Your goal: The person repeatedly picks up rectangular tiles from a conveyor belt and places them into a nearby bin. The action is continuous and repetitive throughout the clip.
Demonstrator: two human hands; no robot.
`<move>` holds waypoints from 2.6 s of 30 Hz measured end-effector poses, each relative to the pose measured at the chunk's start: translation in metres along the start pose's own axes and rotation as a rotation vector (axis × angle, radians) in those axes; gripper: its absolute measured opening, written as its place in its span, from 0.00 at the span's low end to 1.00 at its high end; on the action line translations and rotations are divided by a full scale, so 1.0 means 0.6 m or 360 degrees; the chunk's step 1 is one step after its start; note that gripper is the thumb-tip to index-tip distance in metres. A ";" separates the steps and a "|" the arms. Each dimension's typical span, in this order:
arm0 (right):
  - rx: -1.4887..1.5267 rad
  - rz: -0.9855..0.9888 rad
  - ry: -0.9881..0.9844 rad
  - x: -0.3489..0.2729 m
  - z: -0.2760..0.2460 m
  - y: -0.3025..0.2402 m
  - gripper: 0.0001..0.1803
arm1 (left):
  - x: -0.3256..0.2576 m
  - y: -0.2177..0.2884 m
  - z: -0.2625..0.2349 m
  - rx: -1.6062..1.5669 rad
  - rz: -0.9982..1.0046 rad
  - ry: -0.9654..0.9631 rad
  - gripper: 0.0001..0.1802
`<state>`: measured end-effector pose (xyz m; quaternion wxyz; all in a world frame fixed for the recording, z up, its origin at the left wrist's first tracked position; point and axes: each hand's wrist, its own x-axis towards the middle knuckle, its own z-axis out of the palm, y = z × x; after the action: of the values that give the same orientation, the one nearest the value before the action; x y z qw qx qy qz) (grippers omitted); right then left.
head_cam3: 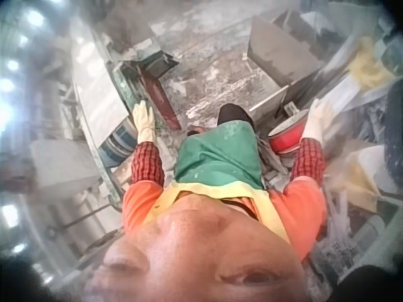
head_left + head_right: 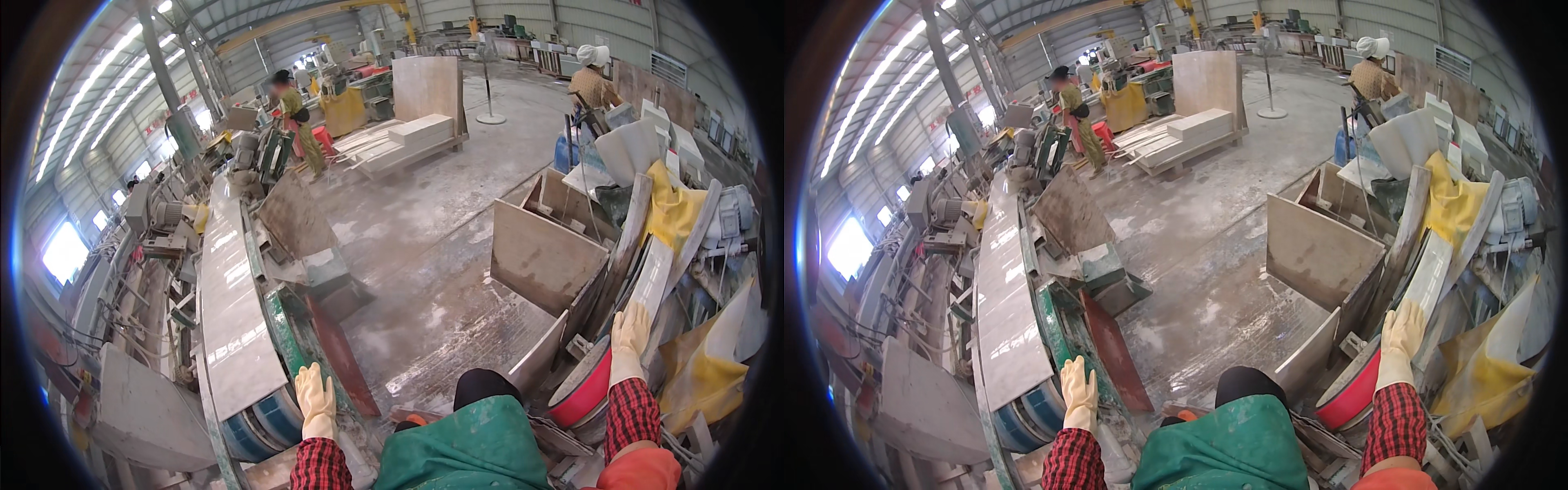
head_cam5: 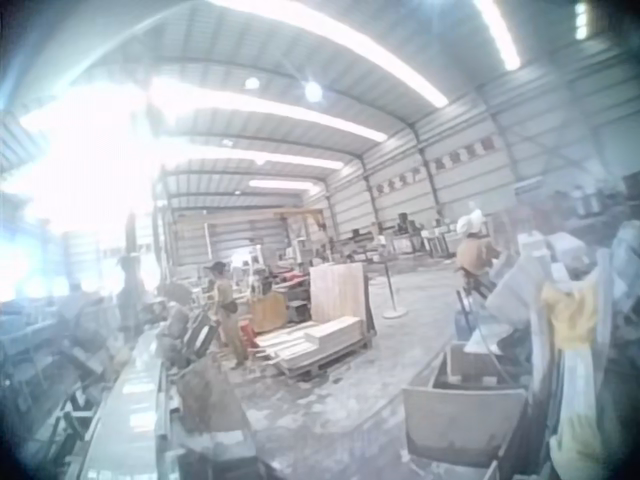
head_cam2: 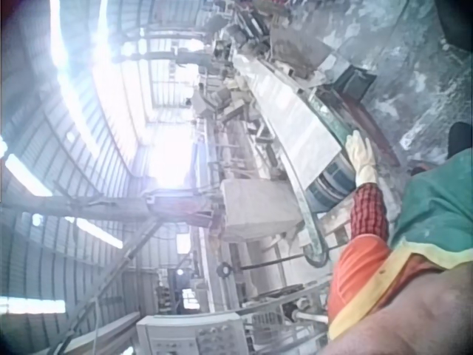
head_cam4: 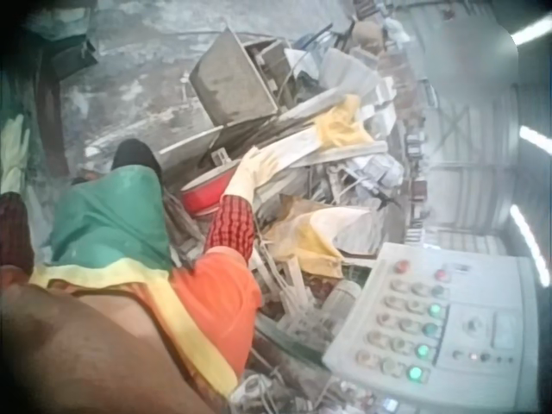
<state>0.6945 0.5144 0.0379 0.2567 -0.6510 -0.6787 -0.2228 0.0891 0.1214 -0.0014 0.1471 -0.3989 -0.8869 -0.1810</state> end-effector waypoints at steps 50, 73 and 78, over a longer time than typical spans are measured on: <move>0.0040 0.0001 -0.0179 -0.072 -0.055 -0.043 0.27 | 0.007 0.012 -0.027 -0.0153 0.0056 0.0130 0.25; 0.0088 -0.0073 -0.0044 -0.105 -0.093 -0.078 0.25 | 0.005 0.008 -0.027 -0.0196 0.0101 0.0266 0.22; 0.0122 -0.0094 -0.0038 -0.113 -0.099 -0.083 0.25 | 0.005 0.006 -0.027 -0.0248 0.0085 0.0253 0.21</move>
<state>0.6496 0.4217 0.0420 0.2669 -0.6230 -0.7086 -0.1963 0.0920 0.1184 0.0148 0.1902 -0.4171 -0.8447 -0.2764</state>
